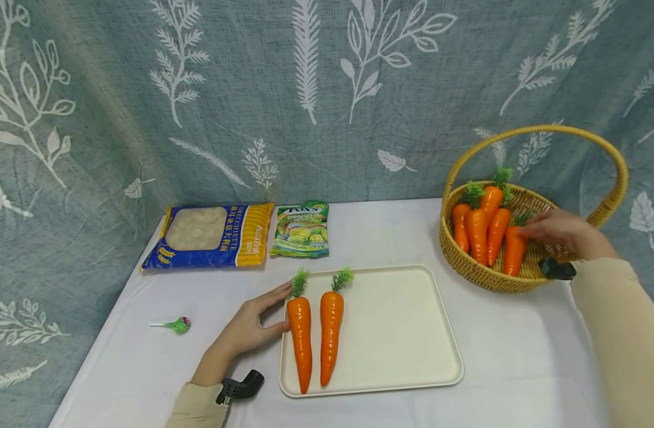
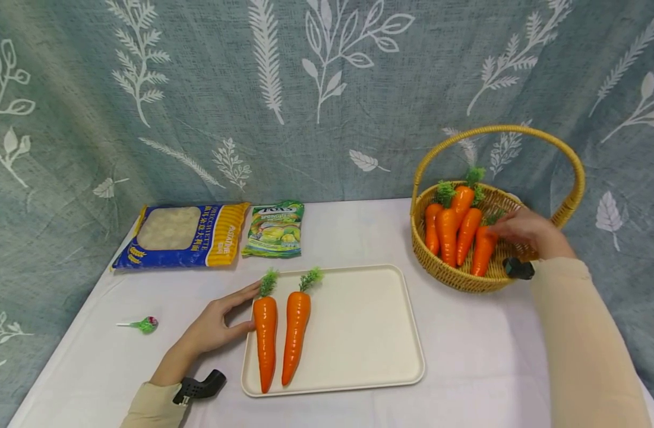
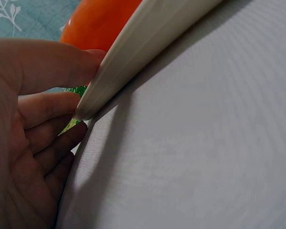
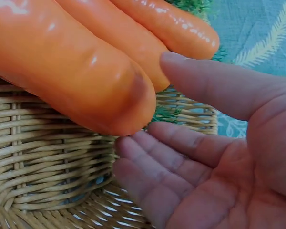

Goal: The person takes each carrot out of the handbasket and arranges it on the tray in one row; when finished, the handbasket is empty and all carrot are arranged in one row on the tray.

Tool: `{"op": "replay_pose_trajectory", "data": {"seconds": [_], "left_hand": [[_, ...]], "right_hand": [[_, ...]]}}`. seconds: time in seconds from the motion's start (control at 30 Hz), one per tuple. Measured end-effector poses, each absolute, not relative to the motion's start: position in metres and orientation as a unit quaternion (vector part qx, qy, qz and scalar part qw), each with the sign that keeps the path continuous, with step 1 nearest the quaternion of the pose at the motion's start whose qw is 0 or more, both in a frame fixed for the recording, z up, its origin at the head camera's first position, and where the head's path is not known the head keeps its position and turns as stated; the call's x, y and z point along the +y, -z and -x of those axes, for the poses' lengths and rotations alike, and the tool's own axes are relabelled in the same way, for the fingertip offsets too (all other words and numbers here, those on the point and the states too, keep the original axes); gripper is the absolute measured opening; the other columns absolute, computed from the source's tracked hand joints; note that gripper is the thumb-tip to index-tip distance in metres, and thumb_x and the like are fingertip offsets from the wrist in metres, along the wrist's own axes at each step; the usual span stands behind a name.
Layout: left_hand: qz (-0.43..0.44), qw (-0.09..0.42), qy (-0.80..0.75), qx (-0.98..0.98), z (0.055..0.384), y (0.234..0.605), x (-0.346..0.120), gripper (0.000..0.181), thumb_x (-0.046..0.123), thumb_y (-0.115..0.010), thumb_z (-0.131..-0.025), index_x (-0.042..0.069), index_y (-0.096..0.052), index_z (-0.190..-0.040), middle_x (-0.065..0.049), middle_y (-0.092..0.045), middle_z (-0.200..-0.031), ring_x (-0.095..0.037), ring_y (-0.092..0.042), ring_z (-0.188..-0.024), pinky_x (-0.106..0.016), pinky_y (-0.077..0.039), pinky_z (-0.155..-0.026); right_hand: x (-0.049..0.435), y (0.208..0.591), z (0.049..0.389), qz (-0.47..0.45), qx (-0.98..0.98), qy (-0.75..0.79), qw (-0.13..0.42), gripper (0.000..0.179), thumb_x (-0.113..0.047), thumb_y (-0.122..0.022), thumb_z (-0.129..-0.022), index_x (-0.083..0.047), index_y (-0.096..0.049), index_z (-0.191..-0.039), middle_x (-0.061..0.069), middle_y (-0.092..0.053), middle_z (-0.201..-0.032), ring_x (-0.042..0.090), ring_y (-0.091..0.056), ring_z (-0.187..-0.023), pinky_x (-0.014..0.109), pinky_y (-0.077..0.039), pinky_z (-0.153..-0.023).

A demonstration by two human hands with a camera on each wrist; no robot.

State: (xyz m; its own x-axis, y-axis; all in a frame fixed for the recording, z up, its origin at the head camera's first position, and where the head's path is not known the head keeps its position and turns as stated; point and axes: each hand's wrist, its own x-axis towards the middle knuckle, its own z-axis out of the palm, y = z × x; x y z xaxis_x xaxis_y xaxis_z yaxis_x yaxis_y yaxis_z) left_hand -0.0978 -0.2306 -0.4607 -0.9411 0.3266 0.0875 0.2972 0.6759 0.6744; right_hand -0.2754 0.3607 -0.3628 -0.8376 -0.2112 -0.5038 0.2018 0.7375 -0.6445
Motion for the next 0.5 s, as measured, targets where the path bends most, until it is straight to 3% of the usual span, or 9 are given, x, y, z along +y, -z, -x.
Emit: {"op": "replay_pose_trajectory", "data": {"seconds": [0.1, 0.17, 0.37, 0.5], "left_hand": [[-0.169, 0.019, -0.362, 0.916, 0.098, 0.461, -0.231, 0.062, 0.030, -0.072, -0.081, 0.010, -0.053, -0.136, 0.002, -0.044, -0.147, -0.025, -0.042, -0.135, -0.046, -0.035, -0.111], [-0.169, 0.020, -0.361, 0.917, 0.098, 0.461, -0.231, 0.062, 0.031, -0.072, -0.081, 0.011, -0.052, -0.136, 0.002, -0.044, -0.147, -0.025, -0.042, -0.135, -0.046, -0.035, -0.111], [-0.167, 0.022, -0.362, 0.917, 0.098, 0.462, -0.231, 0.062, 0.032, -0.072, -0.081, 0.011, -0.052, -0.136, 0.002, -0.044, -0.147, -0.025, -0.042, -0.135, -0.046, -0.035, -0.111], [-0.171, 0.018, -0.362, 0.916, 0.097, 0.462, -0.231, 0.063, 0.033, -0.072, -0.081, 0.010, -0.052, -0.136, 0.001, -0.044, -0.147, -0.027, -0.042, -0.135, -0.047, -0.035, -0.111]], "right_hand": [[0.361, 0.366, 0.277, 0.000, 0.880, 0.363, 0.307, 0.074, -0.032, -0.056, -0.095, 0.022, -0.025, -0.136, 0.018, -0.061, -0.117, 0.002, -0.059, -0.095, 0.050, -0.043, -0.105], [0.362, 0.367, 0.278, -0.007, 0.871, 0.372, 0.320, 0.080, -0.032, -0.057, -0.094, 0.023, -0.019, -0.138, 0.018, -0.060, -0.120, 0.001, -0.058, -0.095, 0.050, -0.041, -0.106], [0.363, 0.371, 0.282, -0.018, 0.850, 0.402, 0.339, 0.085, -0.029, -0.057, -0.095, 0.023, -0.007, -0.140, -0.007, -0.065, -0.103, -0.006, -0.059, -0.084, 0.044, -0.047, -0.102], [0.363, 0.374, 0.281, -0.020, 0.841, 0.416, 0.344, 0.080, -0.028, -0.058, -0.094, 0.021, -0.014, -0.140, -0.012, -0.064, -0.095, -0.003, -0.061, -0.083, 0.038, -0.052, -0.097]]}}
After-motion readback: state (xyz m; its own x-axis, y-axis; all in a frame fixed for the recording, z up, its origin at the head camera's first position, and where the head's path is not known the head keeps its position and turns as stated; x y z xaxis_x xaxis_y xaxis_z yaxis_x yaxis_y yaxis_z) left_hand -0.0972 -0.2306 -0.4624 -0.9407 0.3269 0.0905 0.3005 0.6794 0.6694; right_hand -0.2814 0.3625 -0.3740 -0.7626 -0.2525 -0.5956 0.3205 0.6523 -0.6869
